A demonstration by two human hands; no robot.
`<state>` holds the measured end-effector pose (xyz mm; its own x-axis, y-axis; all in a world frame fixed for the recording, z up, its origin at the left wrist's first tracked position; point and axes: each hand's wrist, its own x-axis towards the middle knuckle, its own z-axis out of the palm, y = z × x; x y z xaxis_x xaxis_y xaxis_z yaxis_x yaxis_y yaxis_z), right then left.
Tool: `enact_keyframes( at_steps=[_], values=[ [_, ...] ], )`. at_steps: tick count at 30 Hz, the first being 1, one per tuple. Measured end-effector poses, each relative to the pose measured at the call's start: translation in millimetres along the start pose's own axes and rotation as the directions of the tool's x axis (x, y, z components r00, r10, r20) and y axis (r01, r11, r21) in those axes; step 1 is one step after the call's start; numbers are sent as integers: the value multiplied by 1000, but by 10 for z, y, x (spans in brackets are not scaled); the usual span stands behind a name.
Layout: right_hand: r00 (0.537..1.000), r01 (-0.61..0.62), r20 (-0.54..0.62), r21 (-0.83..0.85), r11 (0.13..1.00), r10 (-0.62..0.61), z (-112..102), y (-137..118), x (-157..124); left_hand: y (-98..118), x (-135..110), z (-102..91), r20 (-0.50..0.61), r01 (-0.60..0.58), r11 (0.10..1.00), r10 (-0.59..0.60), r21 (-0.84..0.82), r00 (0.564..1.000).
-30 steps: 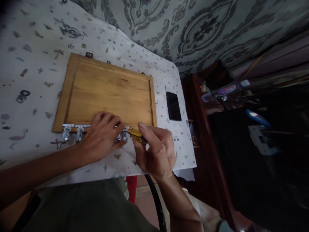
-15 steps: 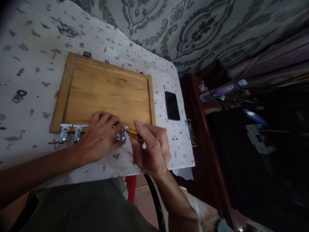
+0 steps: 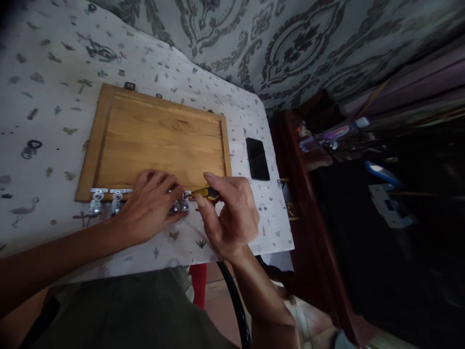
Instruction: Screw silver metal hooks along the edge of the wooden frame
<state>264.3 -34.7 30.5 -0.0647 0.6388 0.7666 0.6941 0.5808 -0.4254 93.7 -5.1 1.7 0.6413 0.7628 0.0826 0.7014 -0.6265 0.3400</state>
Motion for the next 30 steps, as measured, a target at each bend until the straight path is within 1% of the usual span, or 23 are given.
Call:
enact_keyframes(
  at_steps=[3, 8, 14, 16, 18, 20, 22, 24, 27, 30],
  values=[
    [1000, -26, -2, 56, 998, 26, 13, 38, 10, 2, 8, -11, 8, 1, 1000, -1, 9, 1000],
    [999, -15, 43, 93, 996, 11, -17, 44, 25, -7, 17, -6, 10, -1, 999, 1, 49, 1000],
    [1000, -1, 11, 110, 994, 0, -32, 46, 17, -26, 1, 17, -23, -27, 997, 29, 77, 999],
    [1000, -16, 8, 114, 993, 15, -23, 61, 17, -30, -5, 21, -29, -25, 997, 27, 79, 999],
    [998, -70, 15, 134, 989, 68, -3, 78, 29, -33, -8, 26, -37, -25, 997, 28, 74, 999],
    [987, -162, 18, 187, 969, 161, 28, 89, 56, -36, -9, 31, -50, -27, 998, 30, 64, 998],
    [965, -259, 25, 268, 928, 262, 63, 90, 94, -37, -8, 34, -60, -30, 998, 34, 57, 998],
    [940, -335, 52, 342, 878, 338, 86, 84, 129, -39, -8, 35, -64, -28, 998, 32, 61, 997],
    [919, -391, 110, 390, 834, 379, 75, 78, 156, -42, -13, 30, -64, -35, 997, 39, 65, 997],
    [918, -397, 176, 380, 835, 357, 16, 81, 160, -46, -20, 25, -69, -45, 997, 49, 58, 996]
  ],
)
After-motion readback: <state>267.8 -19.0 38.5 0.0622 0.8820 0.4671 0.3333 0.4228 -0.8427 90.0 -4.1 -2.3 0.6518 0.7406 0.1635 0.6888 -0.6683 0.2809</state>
